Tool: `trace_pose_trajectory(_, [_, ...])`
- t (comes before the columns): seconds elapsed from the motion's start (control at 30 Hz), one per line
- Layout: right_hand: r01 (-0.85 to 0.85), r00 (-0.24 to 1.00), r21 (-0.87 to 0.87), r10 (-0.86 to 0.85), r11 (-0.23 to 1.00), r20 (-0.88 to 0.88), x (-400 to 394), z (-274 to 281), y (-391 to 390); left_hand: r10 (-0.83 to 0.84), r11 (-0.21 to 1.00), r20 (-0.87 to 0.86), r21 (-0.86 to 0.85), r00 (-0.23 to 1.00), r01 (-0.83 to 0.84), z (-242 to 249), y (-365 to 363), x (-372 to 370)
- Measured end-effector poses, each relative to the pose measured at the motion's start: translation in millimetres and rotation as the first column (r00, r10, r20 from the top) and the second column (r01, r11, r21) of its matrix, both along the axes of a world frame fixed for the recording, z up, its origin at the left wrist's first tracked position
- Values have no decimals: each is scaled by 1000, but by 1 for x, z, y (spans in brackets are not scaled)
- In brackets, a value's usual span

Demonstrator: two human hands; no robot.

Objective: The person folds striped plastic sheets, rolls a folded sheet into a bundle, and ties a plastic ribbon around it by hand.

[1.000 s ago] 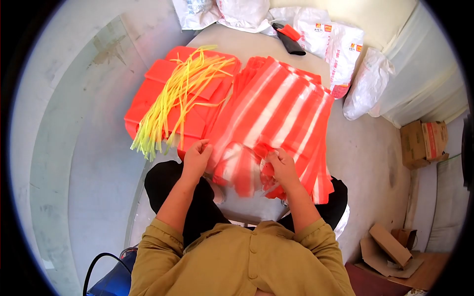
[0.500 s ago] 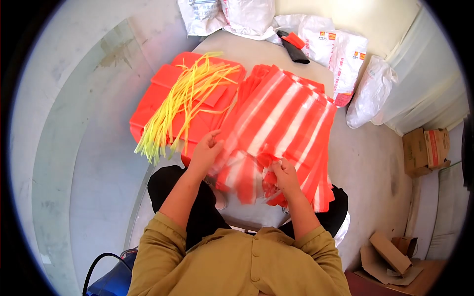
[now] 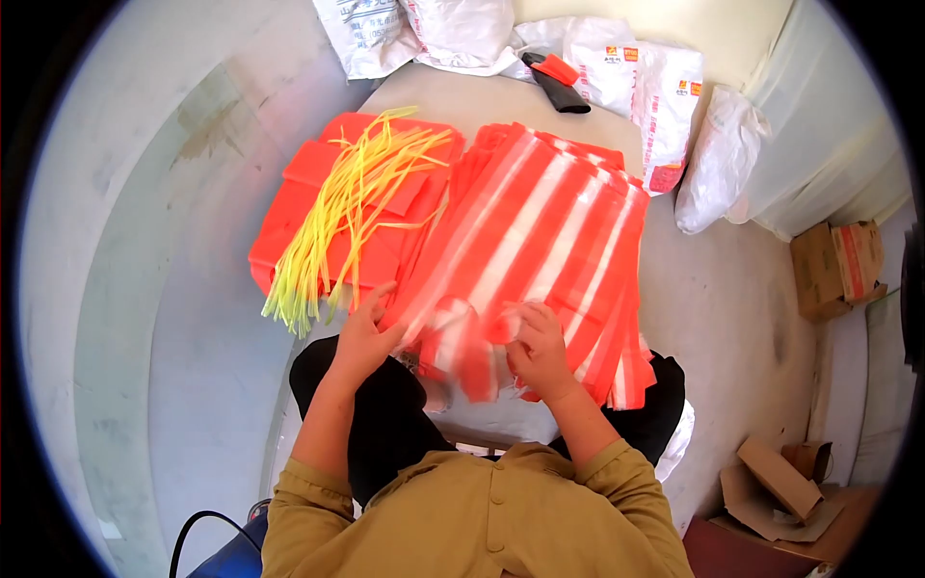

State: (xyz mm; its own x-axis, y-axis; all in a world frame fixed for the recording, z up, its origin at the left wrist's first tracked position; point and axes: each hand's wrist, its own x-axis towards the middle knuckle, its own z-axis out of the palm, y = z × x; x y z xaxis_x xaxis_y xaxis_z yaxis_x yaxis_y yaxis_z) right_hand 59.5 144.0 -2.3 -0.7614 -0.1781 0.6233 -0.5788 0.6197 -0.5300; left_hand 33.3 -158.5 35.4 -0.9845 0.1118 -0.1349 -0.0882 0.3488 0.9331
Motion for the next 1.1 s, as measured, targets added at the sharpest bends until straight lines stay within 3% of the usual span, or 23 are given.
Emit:
trace_pose_trajectory(0.1, [1,1000,102,2,995,-24,12,24,-5,-86,924,-322,-380,943,-45,26,12,0])
trace_pose_trajectory(0.17, [-34,998,185,42,982,-42,12,30,-4,-185,898,-329,-439,926,24,51,32,-4])
trace_pose_trajectory(0.33, [-23,999,138,26,990,-20,21,-1,-3,-489,724,-250,-650,836,230,72,98,-27])
trace_pose_trajectory(0.43, [0,999,202,7,979,-36,24,6,-1,-623,658,-210,-662,754,359,62,120,-34])
trace_pose_trajectory(0.47, [9,999,233,-1,972,-38,24,7,0,-619,642,-102,-638,779,426,60,125,-36])
trace_pose_trajectory(0.57, [4,993,125,11,992,-118,19,23,-4,-505,801,-18,-384,863,460,49,121,-39])
trace_pose_trajectory(0.67, [35,999,158,-29,987,-36,24,8,-2,-476,859,-99,-264,874,439,22,105,-45])
trace_pose_trajectory(0.77, [54,998,64,-52,996,-28,21,21,-5,-613,778,-431,-479,662,407,26,92,-42])
trace_pose_trajectory(0.87, [25,993,63,-31,998,110,18,18,2,-646,743,-425,-539,634,397,39,93,-26])
trace_pose_trajectory(0.97, [54,984,45,-61,998,170,15,31,-1,-590,800,-521,-484,617,355,22,100,-24])
trace_pose_trajectory(1.07, [35,980,-55,-24,998,197,15,31,6,-606,784,-486,-496,630,372,2,104,-31])
trace_pose_trajectory(1.1, [136,961,-117,-102,984,255,19,28,10,-560,816,-457,-449,691,364,-4,106,-31])
